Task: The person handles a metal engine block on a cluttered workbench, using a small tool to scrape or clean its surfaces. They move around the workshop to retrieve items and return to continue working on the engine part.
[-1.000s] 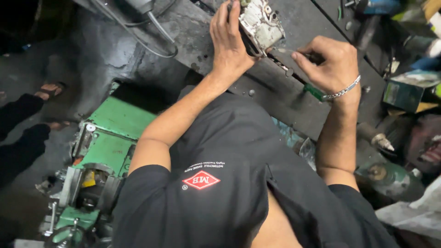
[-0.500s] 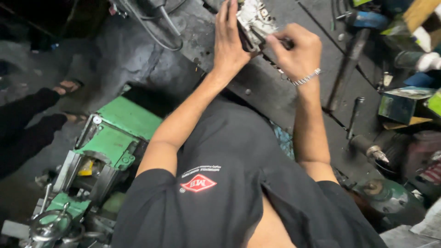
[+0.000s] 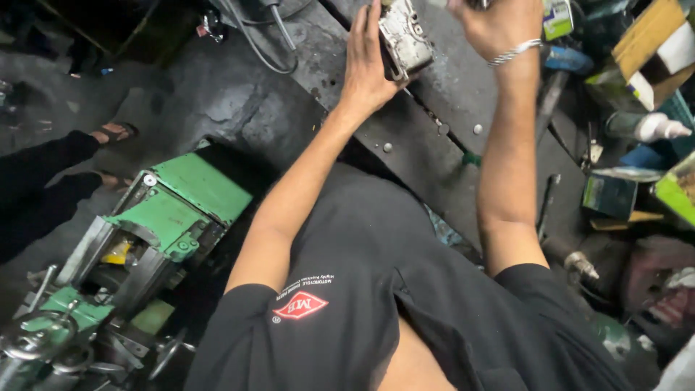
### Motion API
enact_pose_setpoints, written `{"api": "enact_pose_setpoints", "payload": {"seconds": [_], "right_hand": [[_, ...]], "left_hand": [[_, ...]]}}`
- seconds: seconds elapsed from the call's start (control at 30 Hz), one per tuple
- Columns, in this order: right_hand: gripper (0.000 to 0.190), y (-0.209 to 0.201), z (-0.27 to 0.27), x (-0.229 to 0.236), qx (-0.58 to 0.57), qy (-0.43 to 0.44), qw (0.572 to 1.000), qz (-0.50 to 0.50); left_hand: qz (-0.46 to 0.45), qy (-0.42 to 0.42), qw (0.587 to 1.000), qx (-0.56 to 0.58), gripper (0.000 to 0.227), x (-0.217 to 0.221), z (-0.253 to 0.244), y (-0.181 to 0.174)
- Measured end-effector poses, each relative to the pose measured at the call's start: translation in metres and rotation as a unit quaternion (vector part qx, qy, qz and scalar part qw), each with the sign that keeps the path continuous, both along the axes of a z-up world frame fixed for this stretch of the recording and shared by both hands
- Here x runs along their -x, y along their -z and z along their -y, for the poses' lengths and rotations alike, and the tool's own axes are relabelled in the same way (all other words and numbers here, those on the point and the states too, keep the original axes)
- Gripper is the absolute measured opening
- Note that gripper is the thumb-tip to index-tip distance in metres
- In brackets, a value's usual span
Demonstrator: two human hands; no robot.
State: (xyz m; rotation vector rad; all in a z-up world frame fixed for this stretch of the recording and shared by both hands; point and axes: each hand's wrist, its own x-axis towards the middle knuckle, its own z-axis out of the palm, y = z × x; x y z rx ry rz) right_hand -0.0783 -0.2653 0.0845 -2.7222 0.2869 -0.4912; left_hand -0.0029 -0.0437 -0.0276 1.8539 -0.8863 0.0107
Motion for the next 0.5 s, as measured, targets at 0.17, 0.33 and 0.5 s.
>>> {"api": "enact_pose_setpoints", "payload": {"seconds": [0.17,0.33,0.5], "right_hand": [[0.024,-0.004,0.01,-0.008,0.022,-0.087,0.992,-0.086],[0.029,-0.024,0.02,-0.031,0.028,-0.113,0.972,-0.206],[0.028,-0.034,0.016,-0.049,0.083,-0.106,0.967,-0.214]], "left_hand": [[-0.003,-0.001,1.0,0.007,0.136,0.002,-0.003,0.001],[-0.009,-0.009,1.0,-0.005,0.134,0.005,-0.002,0.002],[-0.015,-0.015,1.0,0.004,0.132,0.0,-0.002,0.001]]}}
